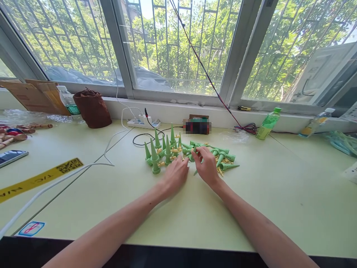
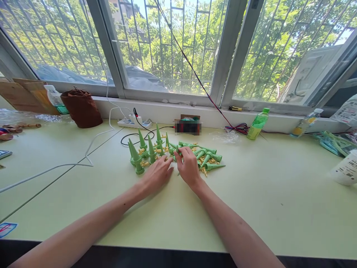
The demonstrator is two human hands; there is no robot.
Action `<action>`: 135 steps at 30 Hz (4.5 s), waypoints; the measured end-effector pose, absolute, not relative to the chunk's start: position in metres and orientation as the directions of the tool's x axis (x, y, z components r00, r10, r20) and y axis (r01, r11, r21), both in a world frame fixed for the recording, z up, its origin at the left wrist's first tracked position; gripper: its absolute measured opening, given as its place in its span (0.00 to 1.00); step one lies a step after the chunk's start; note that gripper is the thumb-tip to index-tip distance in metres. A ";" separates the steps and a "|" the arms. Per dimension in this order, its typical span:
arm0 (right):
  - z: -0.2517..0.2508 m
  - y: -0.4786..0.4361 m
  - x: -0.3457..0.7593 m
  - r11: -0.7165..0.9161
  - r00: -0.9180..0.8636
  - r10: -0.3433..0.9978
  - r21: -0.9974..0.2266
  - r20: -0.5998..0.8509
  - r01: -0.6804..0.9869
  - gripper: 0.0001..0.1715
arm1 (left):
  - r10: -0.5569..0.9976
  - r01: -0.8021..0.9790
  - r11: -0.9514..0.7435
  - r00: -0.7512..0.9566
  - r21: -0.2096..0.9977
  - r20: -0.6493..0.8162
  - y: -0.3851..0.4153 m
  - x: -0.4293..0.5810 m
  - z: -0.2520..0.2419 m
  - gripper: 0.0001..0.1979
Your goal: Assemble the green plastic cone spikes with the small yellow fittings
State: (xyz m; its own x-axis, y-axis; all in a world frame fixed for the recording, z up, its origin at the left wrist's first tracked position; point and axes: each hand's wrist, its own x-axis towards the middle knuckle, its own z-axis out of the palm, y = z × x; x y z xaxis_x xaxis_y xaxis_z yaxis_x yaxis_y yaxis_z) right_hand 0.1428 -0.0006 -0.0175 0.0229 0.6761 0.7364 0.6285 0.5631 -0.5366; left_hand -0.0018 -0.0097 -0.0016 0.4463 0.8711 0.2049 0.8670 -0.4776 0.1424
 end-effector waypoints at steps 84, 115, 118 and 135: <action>-0.017 0.028 0.159 0.508 -0.304 0.791 -0.293 0.532 0.810 0.13 | 0.771 0.767 -0.635 0.622 0.094 0.136 -0.029 0.007 -0.007 0.11; -0.026 0.030 0.162 0.419 -0.333 0.802 -0.069 0.496 0.906 0.15 | 0.696 0.666 -0.711 0.622 0.225 0.359 -0.016 0.004 -0.010 0.13; -0.026 0.030 0.162 0.421 -0.333 0.796 -0.067 0.505 0.904 0.15 | 0.695 0.669 -0.711 0.621 0.218 0.362 -0.015 0.003 -0.010 0.12; -0.030 0.034 0.162 0.497 -0.264 0.749 -0.251 0.608 0.831 0.22 | 0.685 0.663 -0.724 0.660 0.191 0.309 -0.011 0.003 -0.014 0.10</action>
State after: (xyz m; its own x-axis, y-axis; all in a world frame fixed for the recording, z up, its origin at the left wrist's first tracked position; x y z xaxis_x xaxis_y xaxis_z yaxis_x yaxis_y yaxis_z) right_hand 0.1619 0.0344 -0.0297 -0.2644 0.7488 0.6078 0.8307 0.4970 -0.2509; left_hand 0.0029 -0.0109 -0.0142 0.6595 0.6850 0.3095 0.6628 -0.7242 0.1905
